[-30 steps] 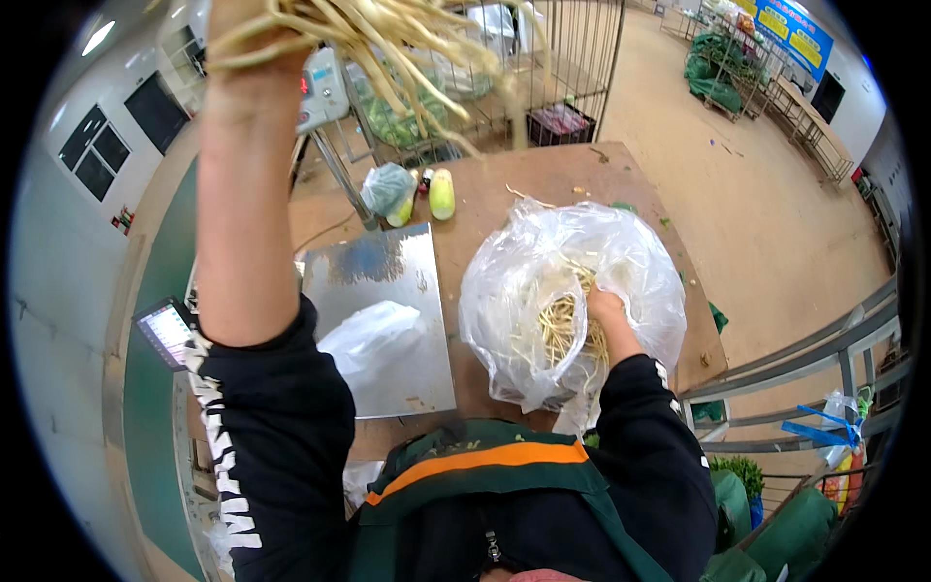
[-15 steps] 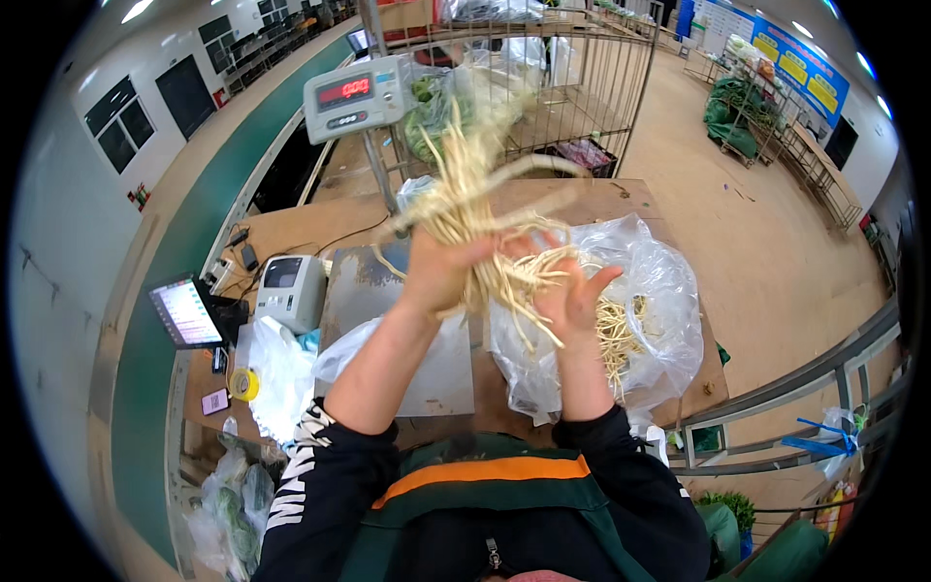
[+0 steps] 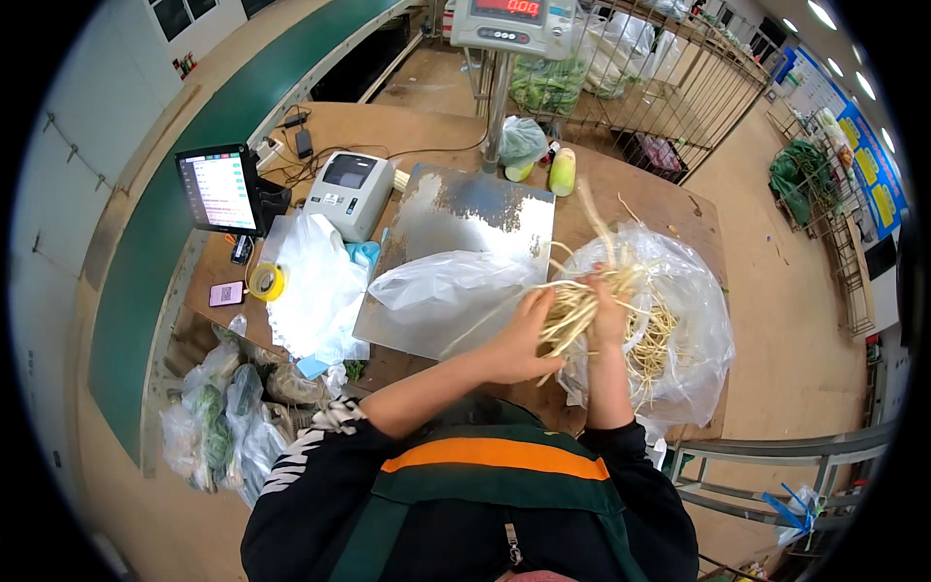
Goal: The person repeatedly scoops bean sprouts from a large bag, places them into a small plastic bag on a digital scale, adjusts the amount to reach a target weight, ties the bag, and sets it aside. This cycle is repeated multiple times.
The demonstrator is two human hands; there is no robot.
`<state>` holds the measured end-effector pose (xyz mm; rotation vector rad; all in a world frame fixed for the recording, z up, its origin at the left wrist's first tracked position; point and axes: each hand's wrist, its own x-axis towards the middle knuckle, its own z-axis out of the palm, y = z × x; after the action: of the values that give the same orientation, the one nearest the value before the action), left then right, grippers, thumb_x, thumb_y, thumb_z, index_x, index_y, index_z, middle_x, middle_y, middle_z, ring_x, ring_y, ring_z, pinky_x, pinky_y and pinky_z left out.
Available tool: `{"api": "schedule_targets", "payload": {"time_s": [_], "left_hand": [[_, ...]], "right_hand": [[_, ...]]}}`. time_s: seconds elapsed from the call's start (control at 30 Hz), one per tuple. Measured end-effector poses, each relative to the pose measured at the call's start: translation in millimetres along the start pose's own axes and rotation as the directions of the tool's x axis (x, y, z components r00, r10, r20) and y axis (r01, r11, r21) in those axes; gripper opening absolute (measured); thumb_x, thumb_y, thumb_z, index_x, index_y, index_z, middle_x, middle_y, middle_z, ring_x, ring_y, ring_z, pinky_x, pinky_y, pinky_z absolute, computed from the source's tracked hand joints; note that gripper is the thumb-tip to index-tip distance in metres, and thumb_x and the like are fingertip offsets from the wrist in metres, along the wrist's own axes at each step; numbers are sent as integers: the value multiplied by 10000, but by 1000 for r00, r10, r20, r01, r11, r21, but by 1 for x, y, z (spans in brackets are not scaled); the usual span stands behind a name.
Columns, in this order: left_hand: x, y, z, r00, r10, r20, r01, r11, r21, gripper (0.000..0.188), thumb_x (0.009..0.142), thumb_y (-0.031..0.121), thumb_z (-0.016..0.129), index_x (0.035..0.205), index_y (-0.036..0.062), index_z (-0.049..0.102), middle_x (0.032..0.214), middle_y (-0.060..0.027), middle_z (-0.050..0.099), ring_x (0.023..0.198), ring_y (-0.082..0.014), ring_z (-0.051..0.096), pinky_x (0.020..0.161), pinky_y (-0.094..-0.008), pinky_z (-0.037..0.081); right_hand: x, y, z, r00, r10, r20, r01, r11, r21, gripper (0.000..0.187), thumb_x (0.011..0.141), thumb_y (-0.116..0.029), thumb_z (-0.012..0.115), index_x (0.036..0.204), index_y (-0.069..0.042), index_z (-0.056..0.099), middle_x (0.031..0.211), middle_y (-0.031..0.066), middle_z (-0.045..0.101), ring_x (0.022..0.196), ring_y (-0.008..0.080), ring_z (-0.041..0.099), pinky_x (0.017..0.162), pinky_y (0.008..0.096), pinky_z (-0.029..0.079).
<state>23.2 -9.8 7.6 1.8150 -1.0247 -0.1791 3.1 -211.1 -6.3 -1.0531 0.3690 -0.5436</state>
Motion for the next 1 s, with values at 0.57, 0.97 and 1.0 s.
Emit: {"api": "schedule_targets", "payload": {"time_s": [0.57,0.97,1.0], "left_hand": [[-39,-202,-87,74,-791,-607,636,506,-583,922,771,206,891,1419,-18,274,1294,-195,453,1015,-247,565,769,-365,522],[-2,-144,-108,811,-584,-14,370,533,-761,252,1006,287,637,1102,60,691,889,-28,662,764,-123,585,670,-291,484],[-2,-142,-116,825,-539,168,510,586,-629,341,1054,335,534,1125,38,686,920,-48,682,814,-144,610,736,-313,501]], "right_hand": [[-45,-34,107,905,-124,407,336,793,-508,208,877,20,722,1060,-7,626,891,71,712,773,124,677,706,279,587],[-21,41,139,541,495,680,230,690,-686,275,767,-51,710,1041,-39,690,833,37,697,764,127,657,665,285,540],[-9,60,139,550,570,611,155,649,-745,276,772,-52,704,1048,-43,690,829,41,691,760,124,644,662,301,527]]}}
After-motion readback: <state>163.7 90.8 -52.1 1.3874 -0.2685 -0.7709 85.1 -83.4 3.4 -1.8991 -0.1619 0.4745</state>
